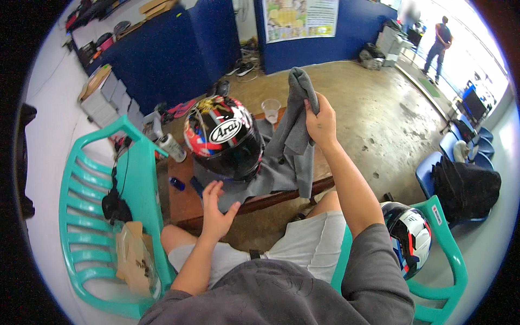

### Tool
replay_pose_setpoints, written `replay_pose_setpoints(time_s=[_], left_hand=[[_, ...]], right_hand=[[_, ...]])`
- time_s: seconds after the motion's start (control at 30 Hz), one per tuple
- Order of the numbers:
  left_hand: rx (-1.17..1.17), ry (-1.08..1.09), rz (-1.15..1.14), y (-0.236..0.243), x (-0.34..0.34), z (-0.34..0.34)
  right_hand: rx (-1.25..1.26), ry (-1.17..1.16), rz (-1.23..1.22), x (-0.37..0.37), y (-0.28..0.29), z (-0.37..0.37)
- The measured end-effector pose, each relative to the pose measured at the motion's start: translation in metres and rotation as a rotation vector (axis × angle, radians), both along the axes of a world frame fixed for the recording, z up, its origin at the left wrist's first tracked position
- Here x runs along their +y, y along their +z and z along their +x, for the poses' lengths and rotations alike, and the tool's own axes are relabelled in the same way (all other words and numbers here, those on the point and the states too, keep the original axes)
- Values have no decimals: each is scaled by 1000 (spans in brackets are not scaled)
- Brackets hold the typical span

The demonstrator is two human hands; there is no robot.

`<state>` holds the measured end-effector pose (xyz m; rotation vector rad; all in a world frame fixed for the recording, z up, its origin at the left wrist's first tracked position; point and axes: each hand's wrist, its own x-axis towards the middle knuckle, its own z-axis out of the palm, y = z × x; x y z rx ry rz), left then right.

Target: The person cleans a motorcycle helmet by first applying a liquid from a small bottle and rubbing it in with a blue sponge, then wiping the entire surface with a gray cloth. The helmet is held and rotated throughout the process.

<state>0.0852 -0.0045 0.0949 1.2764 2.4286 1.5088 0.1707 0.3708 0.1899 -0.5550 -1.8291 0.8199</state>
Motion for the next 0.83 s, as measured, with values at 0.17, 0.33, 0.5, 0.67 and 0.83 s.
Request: replay_pose_setpoints(time_s=[0.17, 0.33, 0.5, 0.67, 0.83], left_hand=[[-247, -444, -79, 3, 47, -2], [-468, -859, -276, 0, 105, -15], [-727, -1115, -542, -14, 131, -6], [-639, -1204, -746, 13, 121, 12], [-588, -827, -975, 136, 104, 1]], right_hand=[[-310, -142, 325, 20, -41, 5], [-790, 317, 422, 28, -117, 20], [-729, 188, 126, 47, -133, 67], [-923, 126, -219, 48, -107, 136], [-1142, 311, -246, 64, -44, 203]])
